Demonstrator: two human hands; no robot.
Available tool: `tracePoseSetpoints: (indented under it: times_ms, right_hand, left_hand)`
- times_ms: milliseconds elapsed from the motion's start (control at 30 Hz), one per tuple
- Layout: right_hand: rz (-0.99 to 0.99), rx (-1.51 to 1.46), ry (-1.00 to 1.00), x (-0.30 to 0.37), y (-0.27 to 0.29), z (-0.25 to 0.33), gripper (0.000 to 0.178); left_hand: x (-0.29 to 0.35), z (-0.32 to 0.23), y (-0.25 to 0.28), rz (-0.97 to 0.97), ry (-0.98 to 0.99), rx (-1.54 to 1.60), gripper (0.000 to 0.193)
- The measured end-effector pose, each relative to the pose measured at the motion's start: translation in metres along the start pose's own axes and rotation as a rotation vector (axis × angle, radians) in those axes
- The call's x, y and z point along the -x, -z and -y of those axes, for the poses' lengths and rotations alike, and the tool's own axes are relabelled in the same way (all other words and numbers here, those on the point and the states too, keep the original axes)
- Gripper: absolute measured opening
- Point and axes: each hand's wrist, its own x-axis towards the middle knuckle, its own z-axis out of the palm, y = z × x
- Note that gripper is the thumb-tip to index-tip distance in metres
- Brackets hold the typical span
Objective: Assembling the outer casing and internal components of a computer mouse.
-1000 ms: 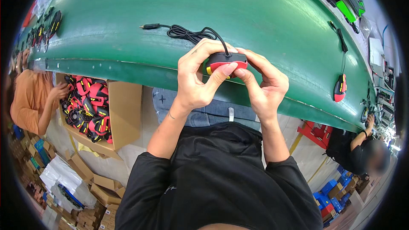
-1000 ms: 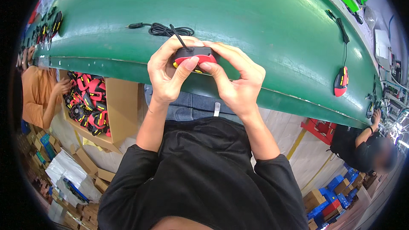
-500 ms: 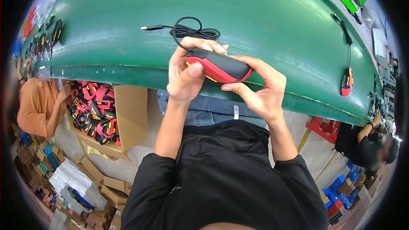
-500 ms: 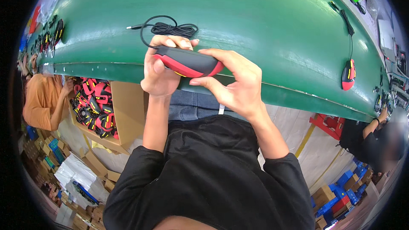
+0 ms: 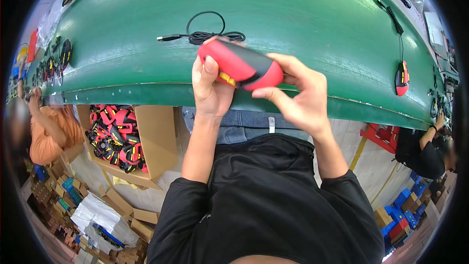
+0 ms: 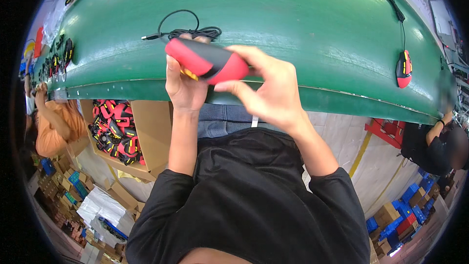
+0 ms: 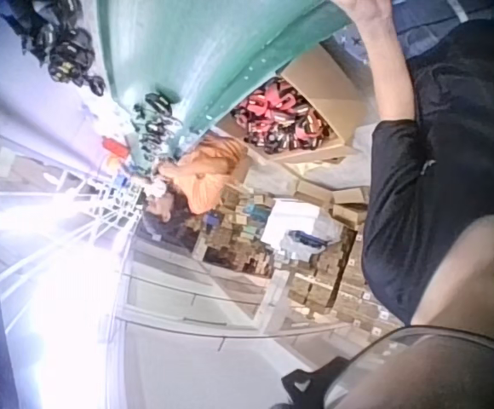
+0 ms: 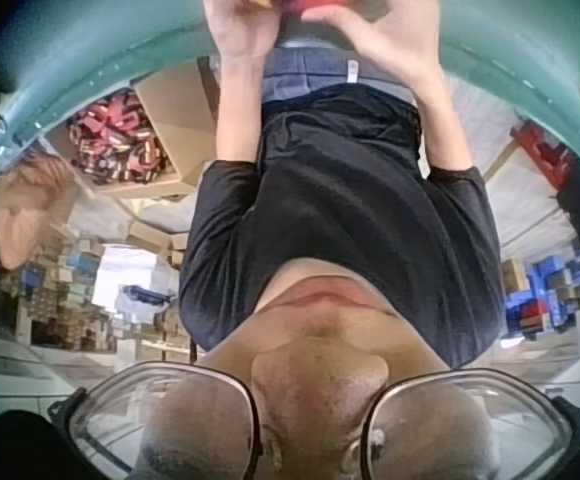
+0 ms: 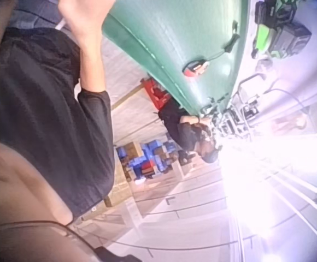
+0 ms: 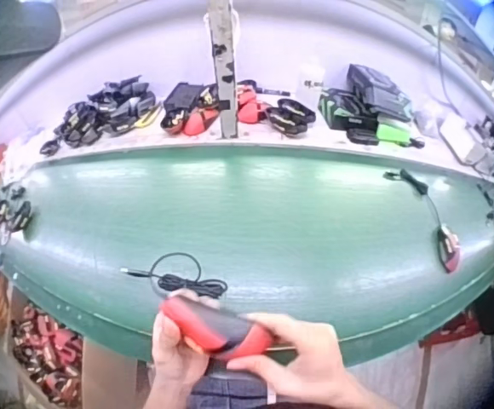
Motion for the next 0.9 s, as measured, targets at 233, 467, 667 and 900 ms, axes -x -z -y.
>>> tracePoseSetpoints:
  times_ms: [233,467,667,900]
  right_hand:
    - [-0.113,-1.101,-0.476,-0.003,-0.002,-0.021,0.043]
    - [-0.099,-1.367,-0.464,0.005,-0.011,-0.031,0.044]
    - [-0.168,-1.134,-0.422,0.012,0.0,-0.026,0.047]
    - [-0.572,-0.611,-0.405,0.015,0.087,-0.048,0.045]
  left_hand:
    - [0.016,0.034,-0.046,-0.058,-0.133,-0.449,0.045]
    - [0.013,0.039,-0.038,-0.054,-0.689,-1.209,0.032]
    - [0.016,0.036,-0.043,-0.044,-0.366,-0.957,0.028]
    - [0.016,0.039,-0.022,0.067,-0.186,-1.084,0.026]
